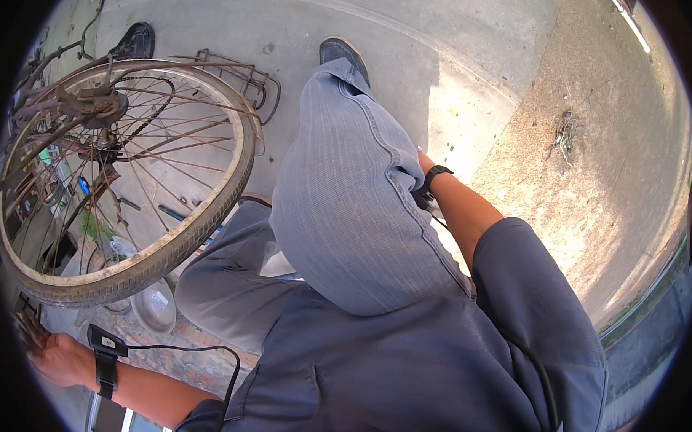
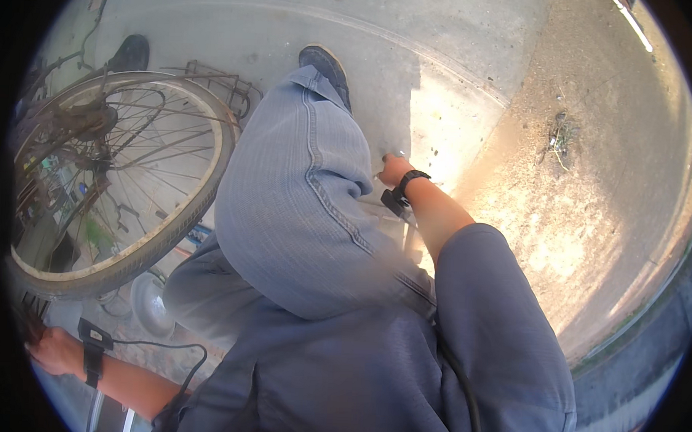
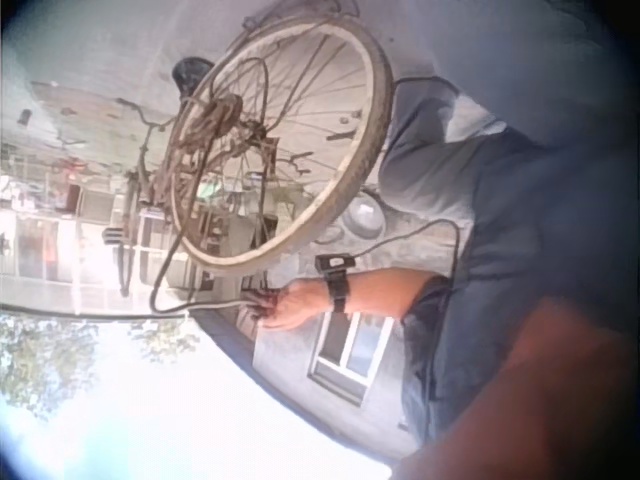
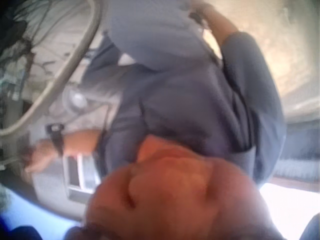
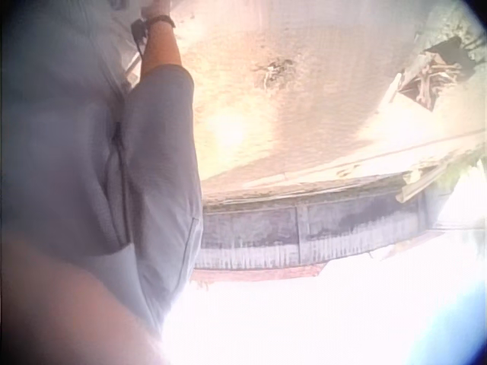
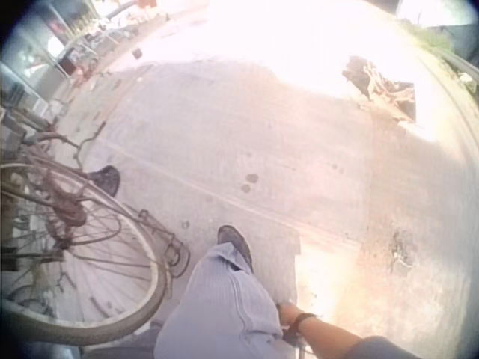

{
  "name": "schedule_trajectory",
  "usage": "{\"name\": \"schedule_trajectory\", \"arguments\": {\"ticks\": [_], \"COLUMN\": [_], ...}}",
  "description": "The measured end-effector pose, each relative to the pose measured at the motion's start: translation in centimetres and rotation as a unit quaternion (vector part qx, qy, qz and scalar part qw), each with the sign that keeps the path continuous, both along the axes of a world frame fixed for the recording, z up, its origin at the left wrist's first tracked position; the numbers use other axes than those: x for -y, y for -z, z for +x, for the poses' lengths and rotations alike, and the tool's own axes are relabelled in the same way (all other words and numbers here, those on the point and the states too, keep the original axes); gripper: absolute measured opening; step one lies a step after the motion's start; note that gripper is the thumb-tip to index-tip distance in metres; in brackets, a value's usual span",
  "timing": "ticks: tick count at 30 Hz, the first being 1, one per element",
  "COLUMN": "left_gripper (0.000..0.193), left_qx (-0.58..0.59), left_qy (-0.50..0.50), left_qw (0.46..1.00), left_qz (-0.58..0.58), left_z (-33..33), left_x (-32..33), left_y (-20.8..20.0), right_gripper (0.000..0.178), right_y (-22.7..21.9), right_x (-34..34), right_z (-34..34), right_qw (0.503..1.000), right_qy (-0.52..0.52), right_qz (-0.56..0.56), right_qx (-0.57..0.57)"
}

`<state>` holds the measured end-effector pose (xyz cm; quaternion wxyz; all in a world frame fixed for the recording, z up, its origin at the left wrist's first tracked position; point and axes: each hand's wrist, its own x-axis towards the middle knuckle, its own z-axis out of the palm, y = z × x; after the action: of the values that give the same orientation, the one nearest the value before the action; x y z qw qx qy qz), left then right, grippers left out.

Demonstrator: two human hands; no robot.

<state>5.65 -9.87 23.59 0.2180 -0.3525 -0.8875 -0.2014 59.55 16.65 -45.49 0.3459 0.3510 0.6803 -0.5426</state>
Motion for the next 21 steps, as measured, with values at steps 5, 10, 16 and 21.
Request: {"name": "schedule_trajectory", "arguments": {"ticks": [5, 10, 16, 21], "left_gripper": [0.055, 0.055, 0.054, 0.052], "left_qx": [0.008, -0.018, -0.056, -0.058], "left_qy": [-0.049, -0.089, -0.085, -0.08], "left_qw": [0.995, 0.993, 0.994, 0.99], "left_qz": [0.091, 0.081, 0.048, 0.101], "left_z": [3.1, 5.2, 6.7, 7.1], "left_x": [-3.5, -6.1, -8.0, -8.8], "left_y": [2.1, 3.2, 4.5, 4.6], "right_gripper": [0.045, 0.038, 0.03, 0.028], "right_y": [-0.5, -1.0, -3.1, -11.1], "right_x": [0.8, -0.2, -5.0, -14.3], "right_z": [-0.4, 0.8, 1.7, -1.1], "right_qw": [0.996, 0.996, 0.962, 0.949], "right_qy": [-0.017, 0.032, 0.253, 0.262], "right_qz": [0.035, 0.055, 0.097, 0.169], "right_qx": [0.075, 0.065, 0.018, -0.04]}}
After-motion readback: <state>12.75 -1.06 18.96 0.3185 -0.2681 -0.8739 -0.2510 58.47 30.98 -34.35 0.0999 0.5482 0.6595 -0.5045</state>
